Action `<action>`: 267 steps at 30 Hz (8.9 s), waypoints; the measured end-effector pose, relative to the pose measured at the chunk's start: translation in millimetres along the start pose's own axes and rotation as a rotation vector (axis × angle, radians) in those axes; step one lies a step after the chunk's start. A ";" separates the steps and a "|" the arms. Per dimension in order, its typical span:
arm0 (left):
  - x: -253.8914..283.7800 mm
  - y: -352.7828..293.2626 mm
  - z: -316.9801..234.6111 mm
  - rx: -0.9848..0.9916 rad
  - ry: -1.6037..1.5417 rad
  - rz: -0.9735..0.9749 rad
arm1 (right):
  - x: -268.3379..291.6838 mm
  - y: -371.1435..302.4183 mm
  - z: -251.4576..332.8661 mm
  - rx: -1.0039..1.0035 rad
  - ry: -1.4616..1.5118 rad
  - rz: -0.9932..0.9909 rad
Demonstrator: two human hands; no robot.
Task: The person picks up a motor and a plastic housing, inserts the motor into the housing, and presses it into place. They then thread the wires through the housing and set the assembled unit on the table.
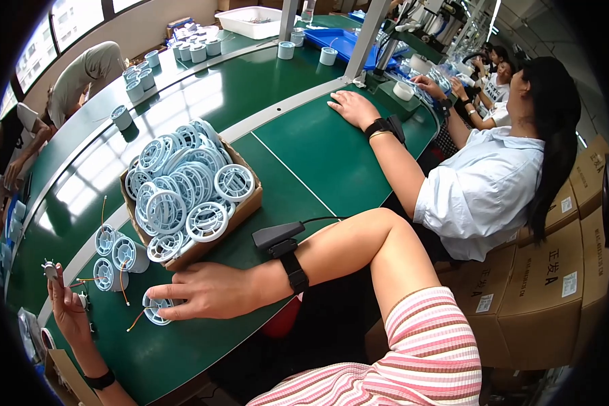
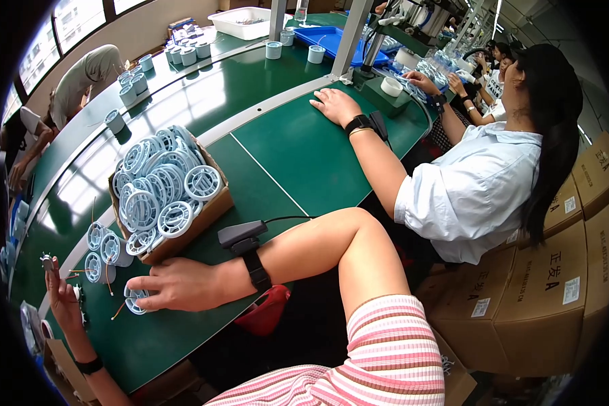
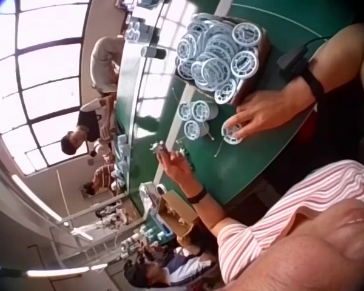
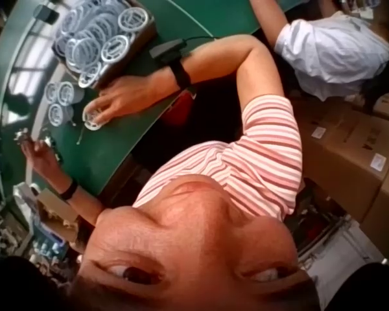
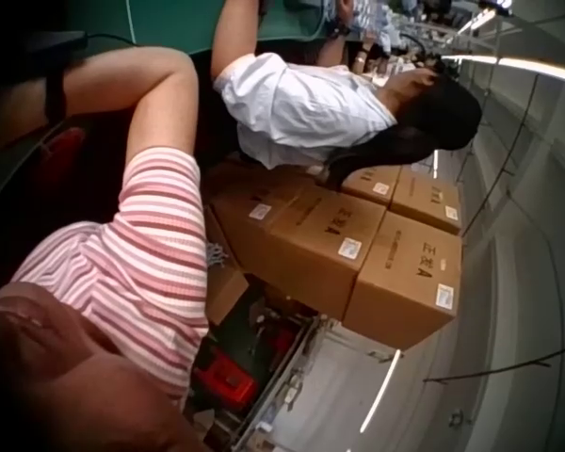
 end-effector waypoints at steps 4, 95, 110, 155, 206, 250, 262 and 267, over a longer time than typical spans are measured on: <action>-2.8 -0.3 -0.1 -0.019 -0.007 0.019 | -2.3 -0.5 0.8 -0.034 0.181 0.016; -143.6 -135.0 79.9 0.375 0.359 0.413 | 39.2 58.2 36.4 -0.525 0.146 0.235; -143.5 -130.7 83.5 0.405 0.421 0.649 | 44.4 51.4 32.0 -0.292 -0.040 0.327; -148.7 -150.3 88.2 -0.185 0.616 0.772 | 29.3 38.3 43.6 -0.729 0.701 0.314; -134.4 -123.6 31.4 -0.222 1.112 0.506 | 123.0 -59.1 41.7 -0.750 -0.247 -0.122; -74.9 -58.9 -13.3 -0.144 2.074 0.147 | 28.0 9.2 69.9 -0.516 0.098 0.139; -131.0 -97.9 -4.7 -0.039 0.968 0.106 | 73.2 22.0 63.3 -0.470 0.163 -0.043; -96.8 -71.4 0.5 -0.435 1.303 0.547 | 120.3 30.1 38.6 -0.447 0.082 -0.069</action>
Point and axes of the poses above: each hand's wrist, its own y-axis towards the middle knuckle, its own x-axis out of the back of the hand, z = x × y, the point moved 1 cm from there along y, towards the middle knuckle, and after that the axes turned 10 degrees about -y, right-handed, at the moved point
